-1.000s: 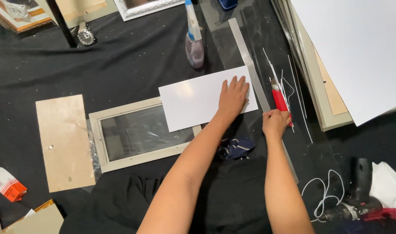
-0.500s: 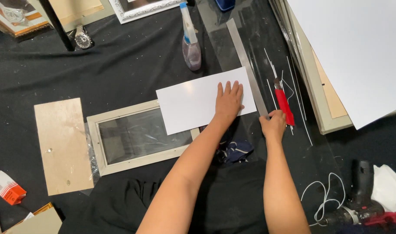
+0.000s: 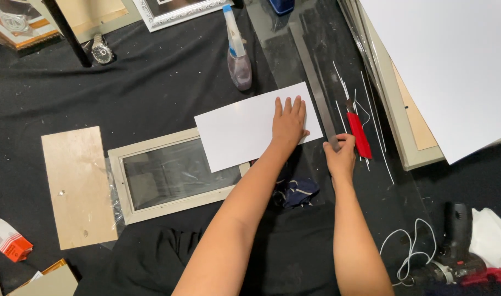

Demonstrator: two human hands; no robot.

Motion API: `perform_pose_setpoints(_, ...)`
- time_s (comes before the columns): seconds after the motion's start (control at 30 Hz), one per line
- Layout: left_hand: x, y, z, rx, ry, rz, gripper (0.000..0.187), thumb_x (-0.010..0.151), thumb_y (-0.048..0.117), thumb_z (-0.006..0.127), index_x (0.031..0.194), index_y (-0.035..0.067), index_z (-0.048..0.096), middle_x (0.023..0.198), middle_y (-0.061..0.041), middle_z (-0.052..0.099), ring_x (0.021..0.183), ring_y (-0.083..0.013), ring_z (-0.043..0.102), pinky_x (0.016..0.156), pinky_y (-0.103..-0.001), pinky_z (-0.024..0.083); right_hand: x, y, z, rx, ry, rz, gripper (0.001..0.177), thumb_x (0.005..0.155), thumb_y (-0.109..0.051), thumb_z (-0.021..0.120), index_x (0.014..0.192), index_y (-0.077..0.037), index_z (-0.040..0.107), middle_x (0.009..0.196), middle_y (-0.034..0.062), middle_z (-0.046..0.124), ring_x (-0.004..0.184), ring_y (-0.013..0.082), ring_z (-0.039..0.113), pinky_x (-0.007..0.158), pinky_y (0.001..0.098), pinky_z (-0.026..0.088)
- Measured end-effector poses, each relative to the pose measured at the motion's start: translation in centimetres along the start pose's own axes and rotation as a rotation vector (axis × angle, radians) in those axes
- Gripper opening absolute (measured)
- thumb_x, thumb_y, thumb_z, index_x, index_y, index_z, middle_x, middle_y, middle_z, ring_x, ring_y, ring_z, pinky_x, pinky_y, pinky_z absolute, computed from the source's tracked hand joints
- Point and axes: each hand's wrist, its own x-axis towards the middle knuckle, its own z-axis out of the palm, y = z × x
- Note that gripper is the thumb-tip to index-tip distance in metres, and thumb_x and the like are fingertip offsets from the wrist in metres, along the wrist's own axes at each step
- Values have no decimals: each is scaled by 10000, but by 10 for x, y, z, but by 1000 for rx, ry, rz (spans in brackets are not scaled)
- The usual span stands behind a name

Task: Brushing a picture frame and cutting a white paper backing to size using a ruler and utility knife.

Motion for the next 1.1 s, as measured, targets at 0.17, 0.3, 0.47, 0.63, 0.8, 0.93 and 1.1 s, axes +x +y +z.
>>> perform_pose_setpoints(0.17,24,-5,33,-95,132,-16,644,994,439,636,1499,108,411,1581,-109,429,1446,-305,433,1239,-583,156,-6,3,10,-62,-34,-51,392,901,-193,739,1224,-140,525,1134,159,633,1081,372,614,870,478,489)
perform_pose_setpoints(0.3,31,-6,34,-239,335,-53,474,966,413,659,1268,114,450,1293,-104,645,1237,-279,635,1190,-537,308,-14,-1,14,-189,-27,-131,410,903,-182,762,1217,-141,502,1136,130,522,1157,404,575,947,515,501)
perform_pose_setpoints(0.47,35,-7,31,-189,254,-63,830,884,466,757,1518,124,346,1387,-83,537,1315,-255,558,1232,-519,271,-23,-1,18,-415,-27,-142,394,930,-249,742,1240,-176,511,1184,130,499,1189,419,536,962,568,477)
perform_pose_setpoints(0.63,36,-6,31,-99,247,-52,839,831,518,783,1487,116,449,1379,-73,469,1302,-238,522,1233,-476,289,-9,24,30,-481,64,-239,394,873,-269,794,1168,-194,543,1128,82,507,1111,380,536,936,502,463)
perform_pose_setpoints(0.8,36,-8,24,-27,106,-17,926,870,530,771,1585,115,354,1626,-101,265,1409,-253,407,1281,-522,170,-7,27,30,-467,78,-261,345,877,-218,772,1146,-157,564,1032,78,554,1019,370,597,881,489,488)
perform_pose_setpoints(0.93,39,-3,26,36,136,-5,985,854,509,820,1595,91,323,1665,-116,249,1522,-275,260,1288,-543,111,-10,24,32,-469,93,-252,338,880,-207,766,1152,-162,570,1015,70,559,1000,363,603,876,482,483)
perform_pose_setpoints(1.1,39,-3,26,-53,66,-45,991,882,451,819,1621,118,249,1694,-115,232,1538,-299,297,1276,-581,121,-13,22,36,-456,143,-252,329,903,-186,751,1169,-156,559,1063,89,553,991,363,597,870,455,450)
